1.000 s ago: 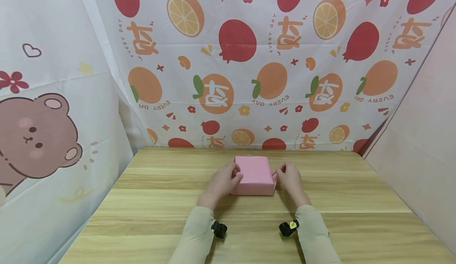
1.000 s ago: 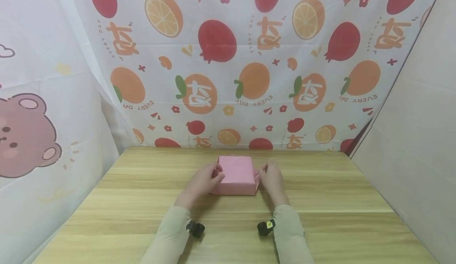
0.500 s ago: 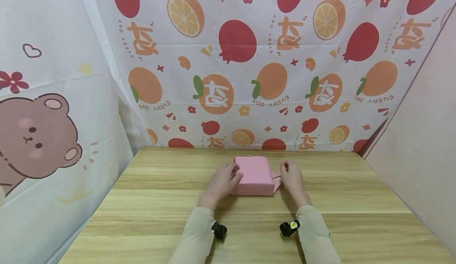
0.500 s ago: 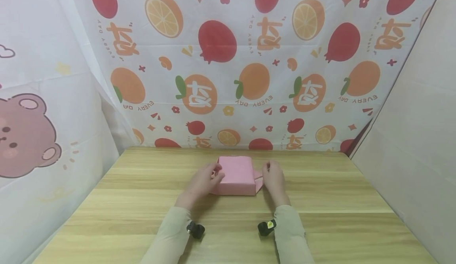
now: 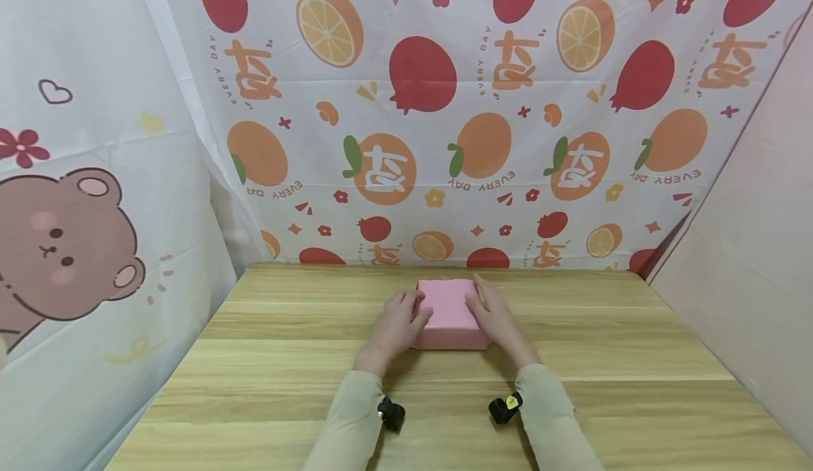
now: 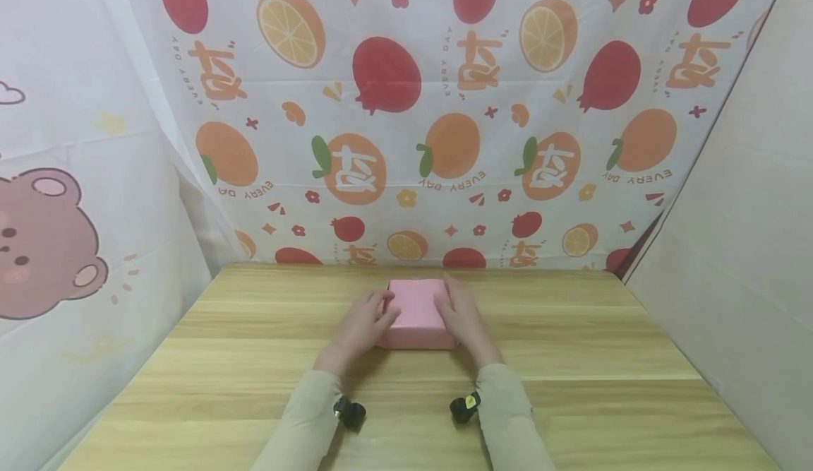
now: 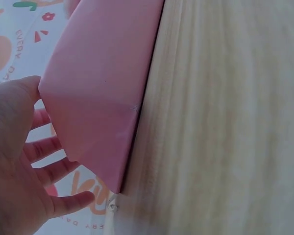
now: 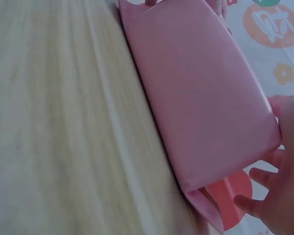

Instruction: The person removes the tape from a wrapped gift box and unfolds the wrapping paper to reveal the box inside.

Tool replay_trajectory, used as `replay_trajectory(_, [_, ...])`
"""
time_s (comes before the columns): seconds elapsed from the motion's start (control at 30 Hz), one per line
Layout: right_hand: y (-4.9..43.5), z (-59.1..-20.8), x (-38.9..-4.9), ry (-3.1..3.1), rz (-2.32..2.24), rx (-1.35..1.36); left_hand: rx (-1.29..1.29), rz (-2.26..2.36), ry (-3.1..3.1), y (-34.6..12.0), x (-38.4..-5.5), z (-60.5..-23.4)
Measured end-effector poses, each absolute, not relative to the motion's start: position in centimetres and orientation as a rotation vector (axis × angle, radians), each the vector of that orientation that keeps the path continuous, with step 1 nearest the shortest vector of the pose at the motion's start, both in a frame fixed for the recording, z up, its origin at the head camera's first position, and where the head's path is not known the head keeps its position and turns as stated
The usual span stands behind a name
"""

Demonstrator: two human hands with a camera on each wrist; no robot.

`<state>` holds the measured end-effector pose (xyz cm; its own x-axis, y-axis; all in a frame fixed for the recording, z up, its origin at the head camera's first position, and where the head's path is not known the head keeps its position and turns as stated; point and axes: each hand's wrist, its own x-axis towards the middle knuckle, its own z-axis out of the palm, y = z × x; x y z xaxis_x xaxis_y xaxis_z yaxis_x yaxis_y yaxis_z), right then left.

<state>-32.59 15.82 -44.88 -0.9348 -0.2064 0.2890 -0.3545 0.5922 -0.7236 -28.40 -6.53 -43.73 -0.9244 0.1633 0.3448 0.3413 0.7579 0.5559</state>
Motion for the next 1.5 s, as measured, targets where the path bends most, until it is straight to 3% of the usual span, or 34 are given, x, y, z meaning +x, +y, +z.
replay_trajectory(0.77, [15.7, -44.6, -33.5, -2.59, 1.316, 0.535, -0.36, -0.944, -2.748, -6.3, -28.1, -43.4])
replay_trajectory(1.5, [15.8, -41.6, -31.1, -2.335, 1.256, 0.376, -0.426, -0.859, -2.64, -5.9, -27.6, -41.4])
